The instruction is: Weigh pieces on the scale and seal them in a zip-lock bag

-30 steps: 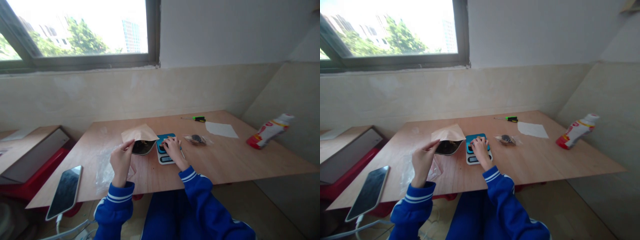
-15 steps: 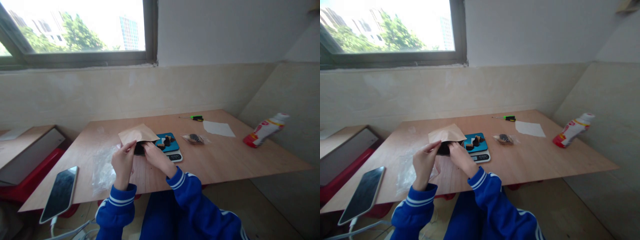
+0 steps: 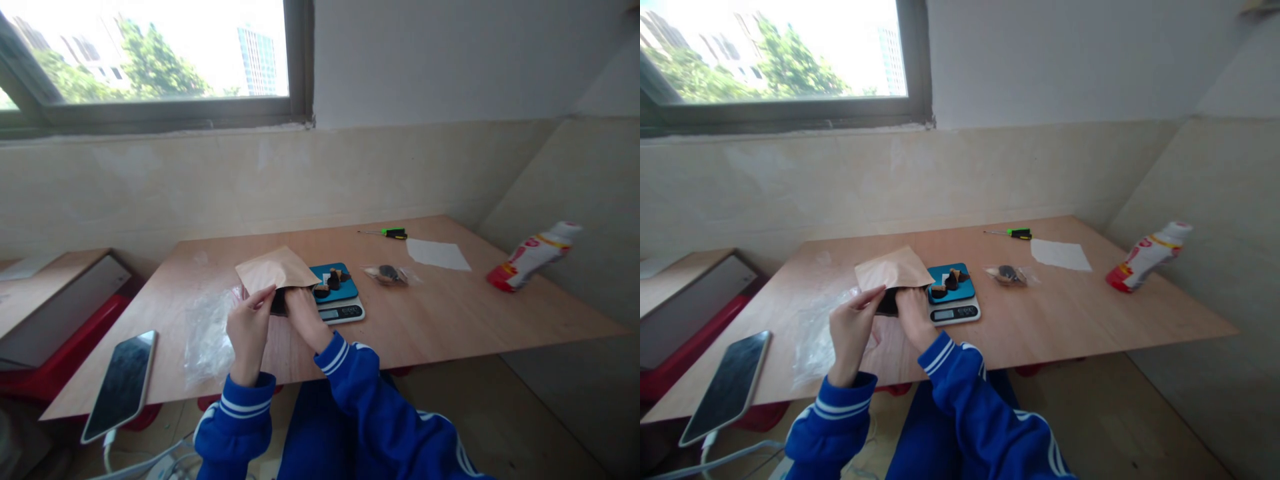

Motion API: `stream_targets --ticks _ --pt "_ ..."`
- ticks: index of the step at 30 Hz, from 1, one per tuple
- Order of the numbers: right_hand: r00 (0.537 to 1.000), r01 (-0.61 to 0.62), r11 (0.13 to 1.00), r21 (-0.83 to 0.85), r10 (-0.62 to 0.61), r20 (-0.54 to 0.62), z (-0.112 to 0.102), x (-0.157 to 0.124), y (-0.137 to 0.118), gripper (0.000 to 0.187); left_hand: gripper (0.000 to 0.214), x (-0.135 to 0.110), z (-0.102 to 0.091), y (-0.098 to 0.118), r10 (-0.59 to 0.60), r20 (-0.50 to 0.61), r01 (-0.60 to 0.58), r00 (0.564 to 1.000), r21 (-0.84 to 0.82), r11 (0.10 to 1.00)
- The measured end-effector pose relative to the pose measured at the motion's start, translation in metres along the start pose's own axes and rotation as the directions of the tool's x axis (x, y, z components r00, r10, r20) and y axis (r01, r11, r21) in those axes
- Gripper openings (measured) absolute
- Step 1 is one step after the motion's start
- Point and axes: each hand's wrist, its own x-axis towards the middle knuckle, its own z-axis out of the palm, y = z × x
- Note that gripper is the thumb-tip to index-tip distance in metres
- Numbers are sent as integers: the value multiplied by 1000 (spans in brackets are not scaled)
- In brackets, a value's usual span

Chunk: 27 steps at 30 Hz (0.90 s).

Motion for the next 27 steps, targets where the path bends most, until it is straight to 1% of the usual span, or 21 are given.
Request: stream_targets --ticks 5,11,13,16,19,21,24,27 --pt "999 -39 996 -79 41 19 -5 -6 -10 34 24 2 -3 4 -3 -18 3 1000 26 1000" --pt "999 -31 981 -192 23 -43 -22 -25 -25 22 23 6 -10 7 -17 -30 18 999 32 999" --pt "996 -31 986 -163 16 -93 -31 -32 -26 17 23 8 -12 7 -21 -37 23 999 51 998" --pt "978 -13 1000 -20 9 -209 -43 -40 -21 12 23 12 -14 9 -25 -45 28 999 81 996" --pt "945 16 987 160 38 -324 -54 -45 -10 11 22 14 -15 11 -28 -46 32 999 82 996" --pt "926 42 965 259 60 -373 -60 -48 1 12 22 15 -15 12 -28 -45 31 999 75 997" --pt "922 32 928 371 115 -368 -66 -55 27 13 22 15 -17 11 -27 -46 31 999 74 997" --pt "916 -71 894 442 234 -326 -63 -65 65 16 23 15 -18 10 -28 -44 31 999 70 997"
